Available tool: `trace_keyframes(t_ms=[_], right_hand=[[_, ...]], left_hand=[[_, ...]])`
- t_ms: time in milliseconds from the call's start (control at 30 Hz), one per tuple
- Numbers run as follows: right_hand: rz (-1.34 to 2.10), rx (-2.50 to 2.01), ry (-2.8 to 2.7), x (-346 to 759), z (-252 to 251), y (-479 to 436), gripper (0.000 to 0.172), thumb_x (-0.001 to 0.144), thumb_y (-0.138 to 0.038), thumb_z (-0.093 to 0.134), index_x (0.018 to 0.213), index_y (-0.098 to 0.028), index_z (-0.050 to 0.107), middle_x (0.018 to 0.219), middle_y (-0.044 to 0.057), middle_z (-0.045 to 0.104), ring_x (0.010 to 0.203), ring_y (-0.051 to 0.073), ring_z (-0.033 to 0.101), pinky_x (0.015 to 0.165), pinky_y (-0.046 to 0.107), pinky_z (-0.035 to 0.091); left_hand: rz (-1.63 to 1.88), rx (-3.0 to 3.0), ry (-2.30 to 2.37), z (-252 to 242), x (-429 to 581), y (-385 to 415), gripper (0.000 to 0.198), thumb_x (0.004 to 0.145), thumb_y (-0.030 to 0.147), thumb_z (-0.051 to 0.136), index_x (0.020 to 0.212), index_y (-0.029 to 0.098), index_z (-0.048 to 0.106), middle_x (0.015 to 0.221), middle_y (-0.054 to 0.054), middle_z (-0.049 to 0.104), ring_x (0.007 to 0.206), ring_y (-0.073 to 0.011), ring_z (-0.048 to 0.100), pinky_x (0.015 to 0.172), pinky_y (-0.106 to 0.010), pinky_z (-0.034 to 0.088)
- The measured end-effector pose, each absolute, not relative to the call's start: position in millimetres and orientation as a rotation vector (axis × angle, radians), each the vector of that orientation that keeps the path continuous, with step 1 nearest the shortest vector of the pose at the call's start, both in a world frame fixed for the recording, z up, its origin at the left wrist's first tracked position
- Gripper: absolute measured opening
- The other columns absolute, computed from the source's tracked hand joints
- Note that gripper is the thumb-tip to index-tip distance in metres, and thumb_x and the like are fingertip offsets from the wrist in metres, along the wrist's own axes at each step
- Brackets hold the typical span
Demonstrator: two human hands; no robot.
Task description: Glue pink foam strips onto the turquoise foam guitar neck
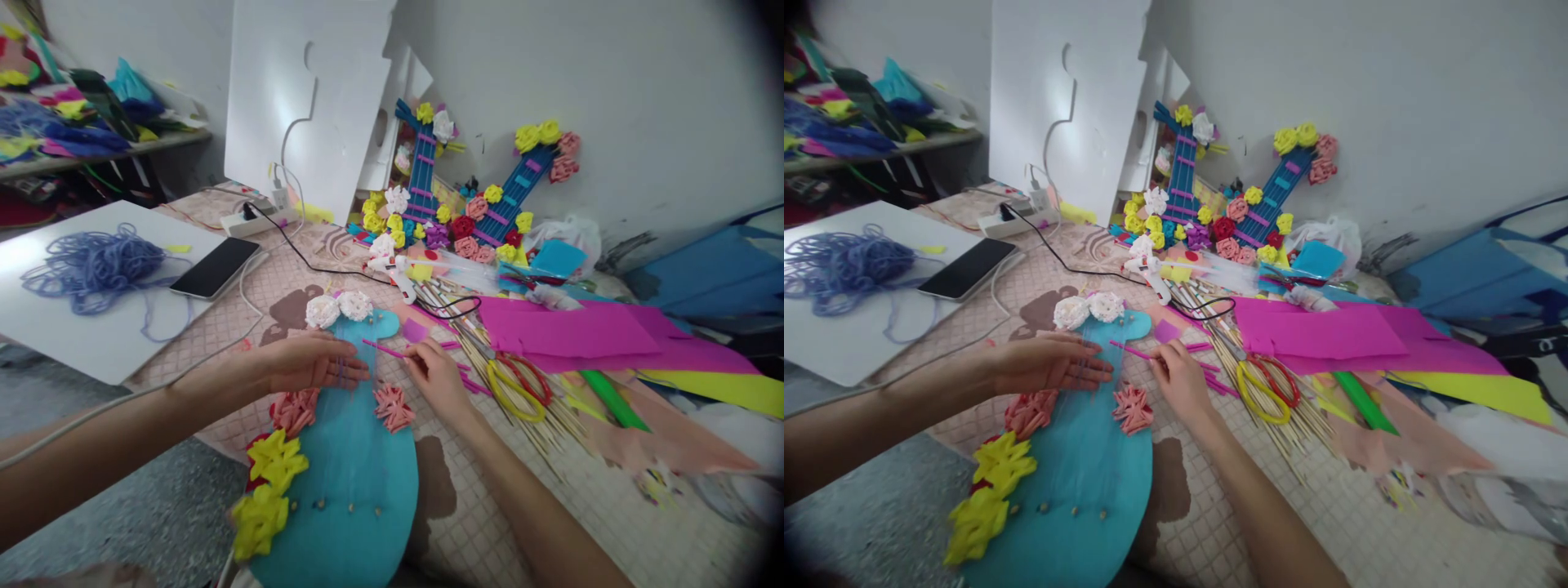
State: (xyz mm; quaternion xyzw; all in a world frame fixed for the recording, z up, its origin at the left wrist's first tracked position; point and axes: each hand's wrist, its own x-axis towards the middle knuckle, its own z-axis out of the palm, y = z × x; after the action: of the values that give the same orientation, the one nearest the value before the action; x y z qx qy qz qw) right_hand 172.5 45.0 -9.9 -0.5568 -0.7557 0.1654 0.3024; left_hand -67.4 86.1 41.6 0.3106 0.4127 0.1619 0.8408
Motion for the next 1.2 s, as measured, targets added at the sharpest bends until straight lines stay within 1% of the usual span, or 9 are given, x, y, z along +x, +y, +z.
trace_keyframes(t_ms=[100,200,300,600,767,867,967,1067,1200], right_hand=[[0.455,-1.483,-1.997,173,-9,45,0.011,0.088,-0.016,0.048,0.083,-0.021,0.056,0.084,0.003,0.057,0.081,0.019,0.057,0.071,0.031,0.044],[0.462,-1.479,-1.995,174,-8,45,0.011,0.088,-0.015,0.048,0.083,-0.021,0.056,0.084,0.003,0.057,0.081,0.019,0.057,0.071,0.031,0.044],[0.455,-1.485,-1.998,175,-7,45,0.012,0.087,-0.014,0.048,0.083,-0.021,0.056,0.085,0.003,0.057,0.081,0.019,0.057,0.070,0.030,0.044],[0.419,-1.540,-2.045,181,-5,44,0.011,0.089,-0.017,0.047,0.086,-0.021,0.056,0.088,0.004,0.057,0.084,0.020,0.057,0.072,0.031,0.044],[0.416,-1.540,-2.088,178,-5,44,0.011,0.090,-0.018,0.046,0.085,-0.021,0.056,0.086,0.004,0.056,0.081,0.020,0.057,0.072,0.031,0.044],[0.412,-1.529,-2.102,177,-4,45,0.012,0.090,-0.017,0.045,0.085,-0.021,0.056,0.086,0.004,0.056,0.081,0.019,0.057,0.072,0.031,0.043],[0.432,-1.519,-2.089,178,-2,46,0.011,0.090,-0.017,0.046,0.086,-0.020,0.056,0.086,0.004,0.056,0.082,0.019,0.057,0.072,0.031,0.043],[0.461,-1.501,-2.057,179,0,47,0.011,0.089,-0.015,0.047,0.085,-0.020,0.056,0.085,0.003,0.057,0.081,0.018,0.057,0.072,0.030,0.043],[0.518,-1.476,-2.028,178,3,48,0.011,0.088,-0.014,0.049,0.081,-0.020,0.056,0.082,0.003,0.057,0.080,0.018,0.056,0.069,0.029,0.042]], left_hand=[[0.307,0.583,0.863,38,-65,87,0.015,0.077,0.023,0.067,0.088,0.013,0.064,0.095,-0.012,0.073,0.093,-0.0201,0.068,0.090,-0.033,0.050],[0.290,0.553,0.842,35,-61,88,0.018,0.079,0.021,0.065,0.095,0.013,0.065,0.103,-0.012,0.072,0.088,-0.0159,0.068,0.084,-0.027,0.051],[0.281,0.543,0.807,33,-58,90,0.020,0.079,0.021,0.065,0.098,0.014,0.066,0.105,-0.011,0.071,0.088,-0.0147,0.068,0.080,-0.025,0.050],[0.287,0.523,0.742,33,-57,89,0.024,0.073,0.020,0.071,0.096,0.015,0.064,0.095,-0.010,0.072,0.094,-0.0193,0.067,0.090,-0.033,0.047],[0.317,0.491,0.714,35,-54,88,0.025,0.069,0.018,0.074,0.091,0.014,0.063,0.102,-0.012,0.071,0.104,-0.0256,0.065,0.096,-0.038,0.044],[0.319,0.496,0.712,33,-53,87,0.025,0.071,0.019,0.073,0.093,0.014,0.063,0.106,-0.013,0.070,0.104,-0.0248,0.065,0.096,-0.038,0.044],[0.327,0.503,0.754,31,-53,86,0.025,0.071,0.018,0.072,0.094,0.014,0.062,0.101,-0.013,0.072,0.098,-0.0231,0.067,0.094,-0.036,0.045],[0.356,0.511,0.788,31,-53,85,0.026,0.070,0.017,0.073,0.092,0.014,0.061,0.097,-0.012,0.073,0.095,-0.0240,0.068,0.092,-0.038,0.046],[0.373,0.505,0.778,32,-53,84,0.027,0.070,0.016,0.073,0.094,0.014,0.061,0.104,-0.013,0.071,0.096,-0.0236,0.067,0.092,-0.037,0.046]])
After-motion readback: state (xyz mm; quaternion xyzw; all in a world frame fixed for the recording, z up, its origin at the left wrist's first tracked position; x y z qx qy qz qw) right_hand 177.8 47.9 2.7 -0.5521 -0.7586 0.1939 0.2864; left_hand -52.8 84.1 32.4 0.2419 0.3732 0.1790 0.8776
